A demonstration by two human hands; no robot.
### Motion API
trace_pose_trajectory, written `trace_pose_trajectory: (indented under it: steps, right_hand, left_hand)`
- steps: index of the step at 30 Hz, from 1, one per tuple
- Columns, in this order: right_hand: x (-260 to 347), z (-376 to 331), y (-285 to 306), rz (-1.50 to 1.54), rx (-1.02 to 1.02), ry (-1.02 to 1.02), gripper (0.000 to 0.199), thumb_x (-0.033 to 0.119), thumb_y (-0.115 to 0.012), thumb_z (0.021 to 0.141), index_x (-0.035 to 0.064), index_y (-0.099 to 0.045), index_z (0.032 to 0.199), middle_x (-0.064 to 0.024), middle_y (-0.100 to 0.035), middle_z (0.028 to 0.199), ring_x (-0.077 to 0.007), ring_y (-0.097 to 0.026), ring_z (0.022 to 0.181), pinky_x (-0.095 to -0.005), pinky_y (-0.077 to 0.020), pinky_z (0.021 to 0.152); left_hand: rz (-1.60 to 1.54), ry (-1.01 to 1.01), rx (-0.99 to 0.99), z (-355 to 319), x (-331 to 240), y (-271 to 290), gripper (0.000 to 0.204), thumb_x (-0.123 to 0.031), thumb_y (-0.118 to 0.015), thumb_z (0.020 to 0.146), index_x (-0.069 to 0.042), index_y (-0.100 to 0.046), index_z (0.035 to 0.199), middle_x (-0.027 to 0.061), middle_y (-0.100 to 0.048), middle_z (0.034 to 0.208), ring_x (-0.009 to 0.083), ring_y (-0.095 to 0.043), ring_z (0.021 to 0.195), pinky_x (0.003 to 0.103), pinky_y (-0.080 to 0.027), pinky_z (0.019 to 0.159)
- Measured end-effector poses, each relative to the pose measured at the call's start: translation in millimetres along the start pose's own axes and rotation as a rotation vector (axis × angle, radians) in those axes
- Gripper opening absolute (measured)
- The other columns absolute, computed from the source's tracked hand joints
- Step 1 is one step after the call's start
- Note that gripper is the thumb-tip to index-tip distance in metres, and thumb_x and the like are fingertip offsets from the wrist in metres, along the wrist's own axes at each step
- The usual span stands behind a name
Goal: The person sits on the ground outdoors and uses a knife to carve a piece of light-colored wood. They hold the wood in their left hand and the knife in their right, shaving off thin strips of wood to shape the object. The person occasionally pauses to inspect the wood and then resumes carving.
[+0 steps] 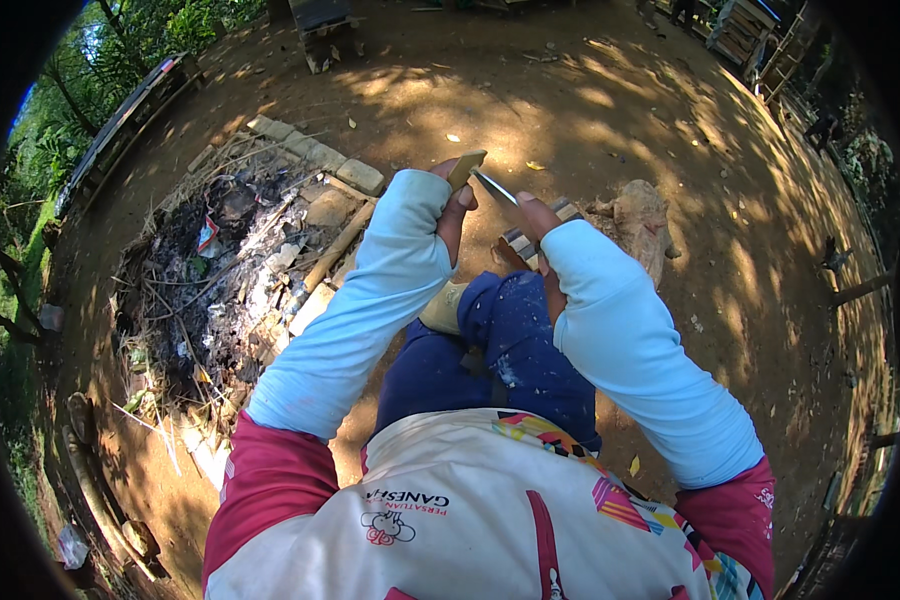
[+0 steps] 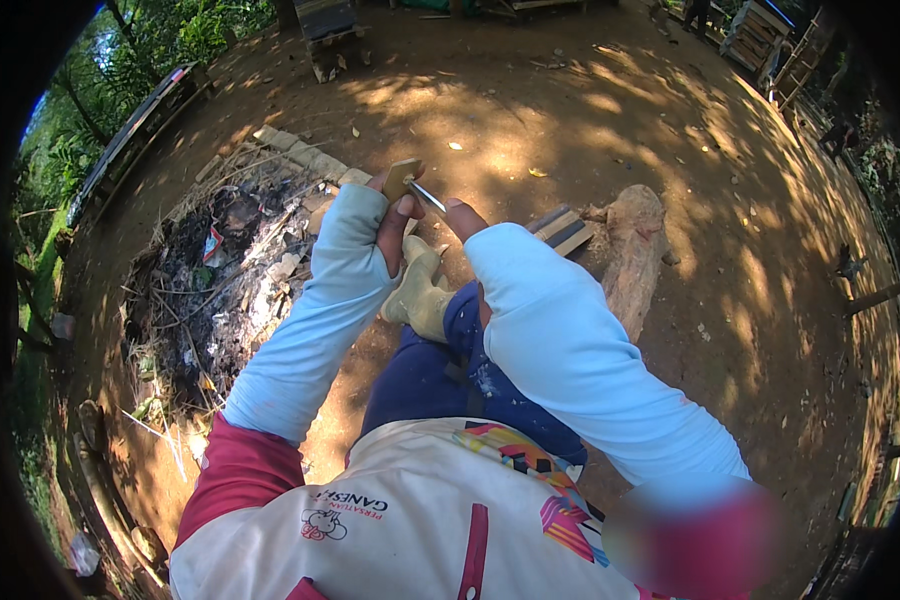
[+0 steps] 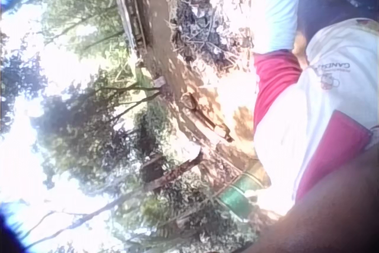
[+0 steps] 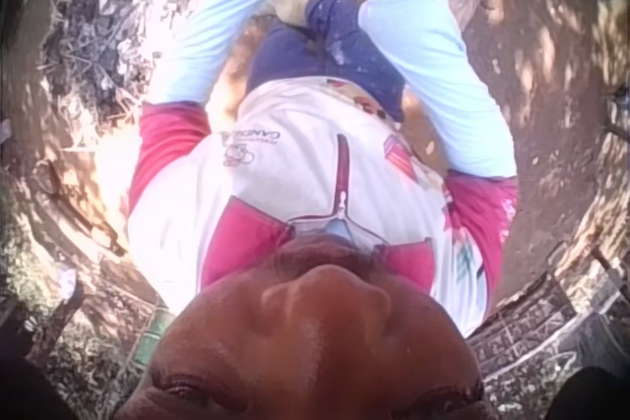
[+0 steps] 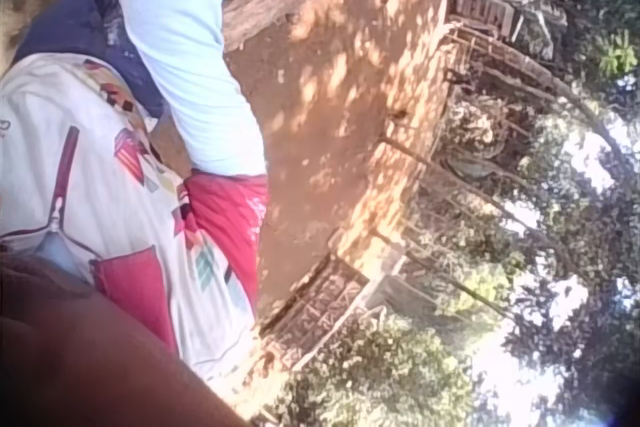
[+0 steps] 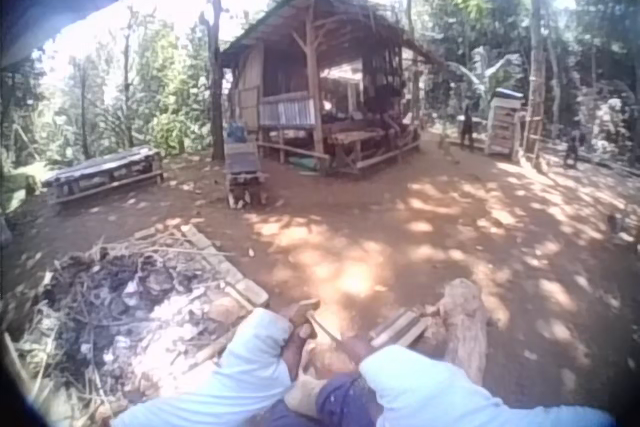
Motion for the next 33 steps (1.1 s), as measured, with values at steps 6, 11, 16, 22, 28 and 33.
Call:
trace_pose_trajectory:
  steps: [6,11,16,22,28,33]
  right_hand:
    - [11,26,18,-0.517,0.288,0.012,0.054,-0.004,-0.054,0.084,0.0116,-0.054,0.136,-0.0129,-0.058,0.084,-0.0285,-0.06,0.075,-0.0349,-0.0496,0.068]
    - [-4,11,8,0.081,0.112,-0.079,0.048,0.002,-0.051,0.092,0.0115,-0.052,0.139,-0.0065,-0.053,0.077,-0.0183,-0.055,0.071,-0.0288,-0.0451,0.067]
    - [14,9,3,0.465,0.188,-0.434,0.046,0.007,-0.045,0.097,0.0105,-0.048,0.143,0.0002,-0.048,0.073,-0.0088,-0.047,0.069,-0.0243,-0.0411,0.066]
    - [13,10,-3,0.898,0.243,-0.656,0.046,0.006,-0.047,0.097,0.0099,-0.048,0.143,-0.0004,-0.05,0.074,-0.0049,-0.041,0.057,-0.0219,-0.037,0.053]
    - [4,5,-21,1.893,0.448,-0.724,0.051,0.018,-0.045,0.102,0.0183,-0.032,0.15,-0.0028,-0.052,0.071,-0.0051,-0.038,0.041,-0.0196,-0.0305,0.036]
    - [19,-16,-34,2.289,0.425,-0.636,0.042,0.024,-0.042,0.104,0.015,-0.037,0.145,-0.0066,-0.055,0.073,-0.0088,-0.045,0.042,-0.0232,-0.0354,0.037]
  left_hand:
    - [0.197,0.023,0.038,-5,-2,5,0.013,-0.01,-0.059,0.096,0.0,-0.061,0.104,0.0106,-0.061,0.08,0.0214,-0.057,0.071,0.033,-0.044,0.066]
    - [0.224,0.044,0.078,1,-8,5,0.011,-0.01,-0.059,0.096,-0.001,-0.061,0.102,0.0109,-0.061,0.081,0.0213,-0.057,0.071,0.033,-0.044,0.066]
    - [0.072,0.029,0.02,-1,-2,3,0.018,-0.011,-0.057,0.097,-0.001,-0.063,0.111,0.0105,-0.064,0.085,0.0194,-0.062,0.078,0.031,-0.047,0.07]
    - [0.048,0.058,0.016,-5,9,2,0.026,-0.01,-0.056,0.098,-0.001,-0.061,0.122,0.0104,-0.068,0.096,0.0167,-0.065,0.094,0.029,-0.05,0.081]
    - [-0.306,0.044,-0.175,-8,25,-16,0.033,-0.012,-0.057,0.098,0.0,-0.055,0.129,0.0067,-0.066,0.1,0.0132,-0.062,0.093,0.027,-0.048,0.079]
    - [-0.813,0.118,-0.141,-10,6,-30,0.05,-0.028,-0.067,0.094,0.0,-0.051,0.132,0.0062,-0.064,0.094,0.009,-0.056,0.077,0.022,-0.043,0.069]
Point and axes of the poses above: each hand's wrist, its own z-axis towards the middle knuckle, its own y-axis out of the back of the hand, x = y × z, the point moved 1 cm from there along z, towards the middle knuckle
